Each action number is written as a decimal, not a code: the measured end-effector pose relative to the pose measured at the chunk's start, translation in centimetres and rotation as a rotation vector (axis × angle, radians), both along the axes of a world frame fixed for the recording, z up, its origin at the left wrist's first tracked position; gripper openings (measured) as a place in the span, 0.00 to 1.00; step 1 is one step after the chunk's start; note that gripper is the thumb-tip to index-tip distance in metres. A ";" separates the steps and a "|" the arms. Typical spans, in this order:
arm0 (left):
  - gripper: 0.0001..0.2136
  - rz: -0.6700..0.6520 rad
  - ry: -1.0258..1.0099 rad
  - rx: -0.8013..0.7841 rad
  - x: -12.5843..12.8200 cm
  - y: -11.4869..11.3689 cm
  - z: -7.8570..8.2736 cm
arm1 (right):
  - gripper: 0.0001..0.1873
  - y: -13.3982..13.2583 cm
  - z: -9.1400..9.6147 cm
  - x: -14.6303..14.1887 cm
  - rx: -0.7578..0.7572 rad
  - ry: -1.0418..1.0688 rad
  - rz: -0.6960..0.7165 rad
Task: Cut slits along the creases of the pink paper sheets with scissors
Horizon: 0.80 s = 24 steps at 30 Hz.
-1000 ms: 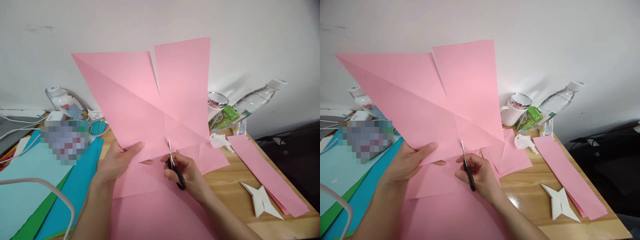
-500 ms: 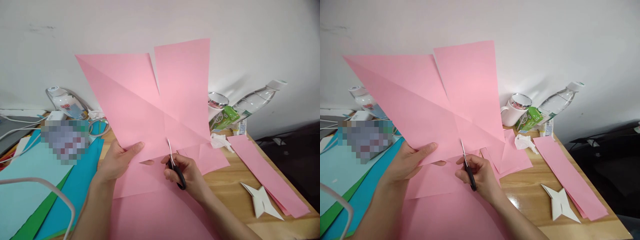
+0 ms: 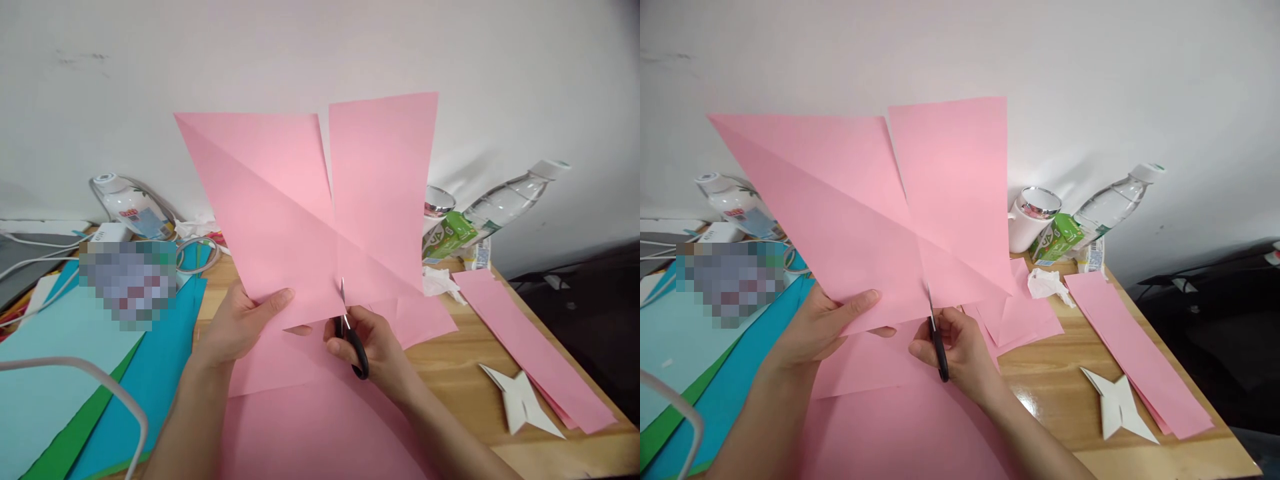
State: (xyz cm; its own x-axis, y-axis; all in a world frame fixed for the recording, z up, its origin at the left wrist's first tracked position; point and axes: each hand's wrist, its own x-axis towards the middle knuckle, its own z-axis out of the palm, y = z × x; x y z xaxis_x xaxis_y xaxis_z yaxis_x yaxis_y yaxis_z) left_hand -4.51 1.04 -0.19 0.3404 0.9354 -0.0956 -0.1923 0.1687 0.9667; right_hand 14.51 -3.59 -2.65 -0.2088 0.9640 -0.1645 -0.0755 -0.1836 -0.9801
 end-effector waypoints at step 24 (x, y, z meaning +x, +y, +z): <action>0.14 -0.001 -0.008 0.006 0.0 -0.1 0.2 | 0.14 0.0 -0.4 0.0 0.009 0.026 -0.022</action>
